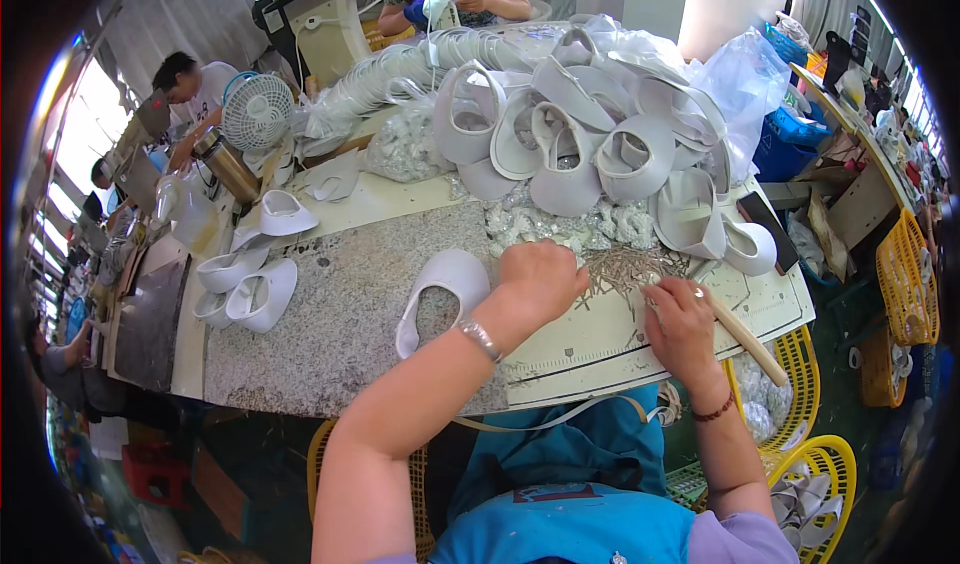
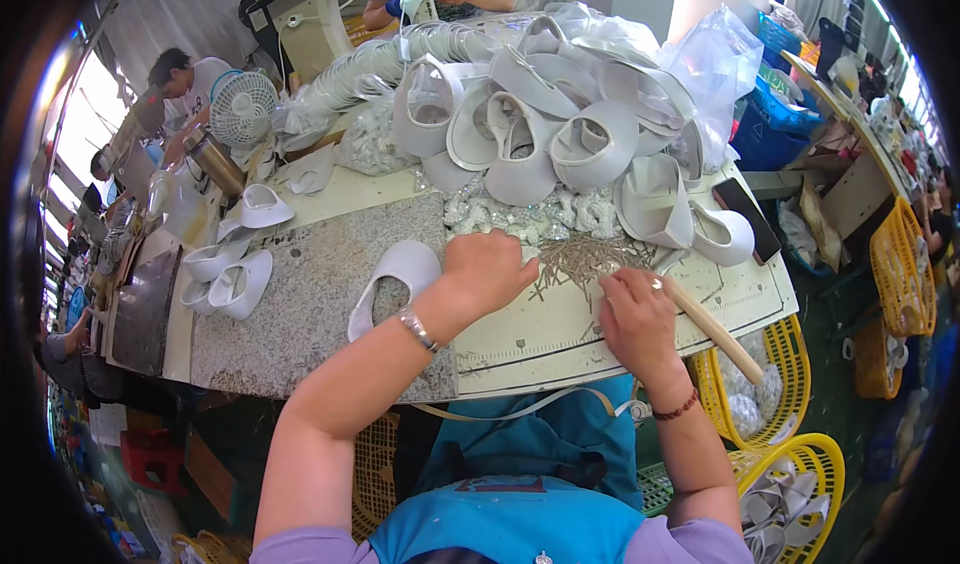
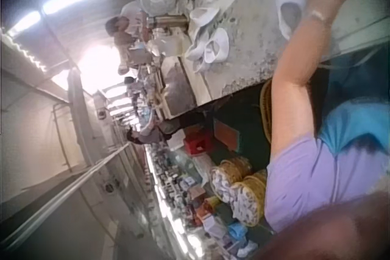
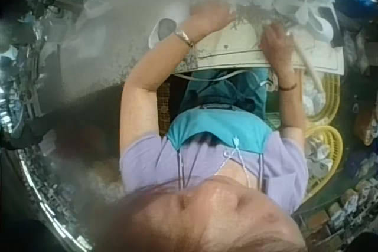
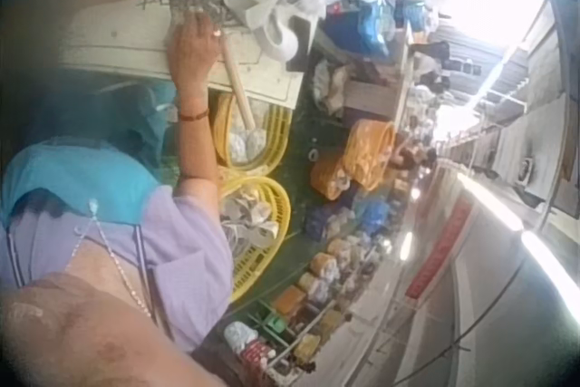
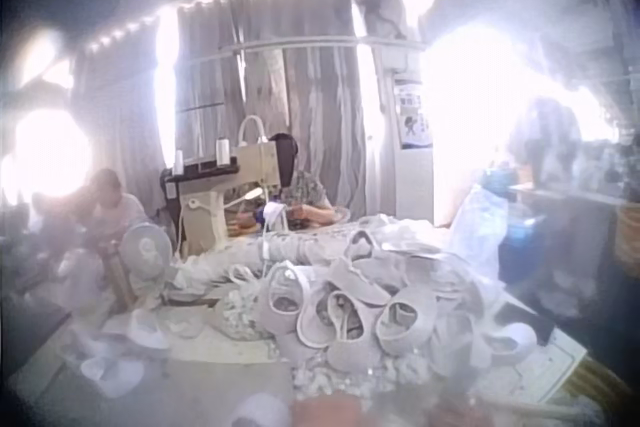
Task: The person is assembling parts of a shoe, using a hammer and manual dexterity to shape and fit components.
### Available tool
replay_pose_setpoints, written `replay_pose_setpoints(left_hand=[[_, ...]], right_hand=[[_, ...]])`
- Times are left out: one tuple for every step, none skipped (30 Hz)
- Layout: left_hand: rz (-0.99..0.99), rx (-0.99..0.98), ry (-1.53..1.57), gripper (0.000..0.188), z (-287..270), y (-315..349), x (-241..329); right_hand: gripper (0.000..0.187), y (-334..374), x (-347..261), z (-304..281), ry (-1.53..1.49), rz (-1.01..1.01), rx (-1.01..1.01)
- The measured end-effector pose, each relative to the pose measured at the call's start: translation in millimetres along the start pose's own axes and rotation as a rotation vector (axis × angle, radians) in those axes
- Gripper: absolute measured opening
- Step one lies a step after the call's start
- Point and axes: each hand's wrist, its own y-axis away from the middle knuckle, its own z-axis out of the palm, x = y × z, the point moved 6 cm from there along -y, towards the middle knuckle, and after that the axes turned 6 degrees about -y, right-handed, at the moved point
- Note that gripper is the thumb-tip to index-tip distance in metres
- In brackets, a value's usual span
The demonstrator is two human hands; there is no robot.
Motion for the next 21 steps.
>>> replay_pose_setpoints(left_hand=[[-0.002,0.003,0.012,0.029,7.2,-2.3,0.7],[-0.002,0.011,0.024,0.028,13.5,-5.6,0.1],[0.001,0.010,0.024,0.028,21.9,-7.6,-0.1],[-0.009,0.064,0.007,0.026,27.0,-7.8,-1.1],[-0.020,0.115,-0.009,0.025,29.3,-6.3,-1.1],[-0.014,0.112,-0.008,0.025,27.6,-4.3,1.9],[-0.046,0.131,0.091,0.023,24.1,-1.2,1.0],[-0.084,0.150,0.189,0.023,20.5,2.6,-1.4],[-0.084,0.150,0.191,0.023,18.9,5.5,-1.5],[-0.089,0.141,0.255,0.024,18.1,8.3,-2.3],[-0.097,0.127,0.321,0.027,18.5,11.3,-4.3],[-0.098,0.123,0.325,0.027,17.5,14.4,-5.0],[-0.089,0.093,0.513,0.026,18.1,17.5,-4.7],[-0.082,0.065,0.699,0.027,18.8,21.4,-3.6],[-0.084,0.064,0.704,0.027,19.0,25.3,-3.5],[-0.135,-0.026,1.019,0.025,26.9,29.4,-3.3],[-0.184,-0.120,1.333,0.024,33.8,33.8,0.7],[-0.186,-0.120,1.341,0.024,35.7,38.8,3.5],[-0.230,-0.091,1.464,0.024,38.5,44.8,4.6],[-0.274,-0.059,1.585,0.024,35.8,48.3,5.0],[-0.277,-0.058,1.592,0.024,31.4,51.1,6.9]], right_hand=[[0.026,-5.1,-3.0,5.0,-0.003,0.002,0.000],[0.025,-11.0,-3.6,11.1,0.006,0.006,-0.008],[0.024,-16.4,-3.4,16.8,0.016,0.013,-0.016],[0.023,-22.7,-4.5,21.0,0.061,0.008,-0.024],[0.023,-24.0,0.0,28.1,0.061,0.013,-0.024],[0.020,-23.0,7.0,39.1,0.084,0.028,-0.065],[0.017,-22.2,11.6,45.2,0.106,0.043,-0.105],[0.017,-23.2,12.3,44.7,0.106,0.044,-0.107],[0.013,-23.8,12.3,45.9,0.131,0.038,-0.149],[0.009,-23.7,12.8,47.2,0.157,0.032,-0.191],[0.009,-23.0,14.2,49.5,0.156,0.033,-0.197],[0.006,-22.2,15.4,49.5,0.117,0.026,-0.151],[0.004,-21.7,16.1,48.7,0.079,0.019,-0.106],[0.004,-21.6,14.9,47.9,0.080,0.018,-0.111],[0.005,-22.1,16.0,43.2,0.010,0.080,-0.065],[0.005,-22.1,17.6,39.3,-0.058,0.141,-0.021],[0.005,-22.5,16.1,37.7,-0.055,0.140,-0.027],[0.005,-22.6,15.8,34.3,-0.135,0.154,0.011],[0.006,-22.0,16.2,31.1,-0.215,0.168,0.049],[0.006,-21.0,15.7,30.5,-0.213,0.165,0.042],[0.006,-18.1,18.5,30.7,-0.342,0.220,0.041]])
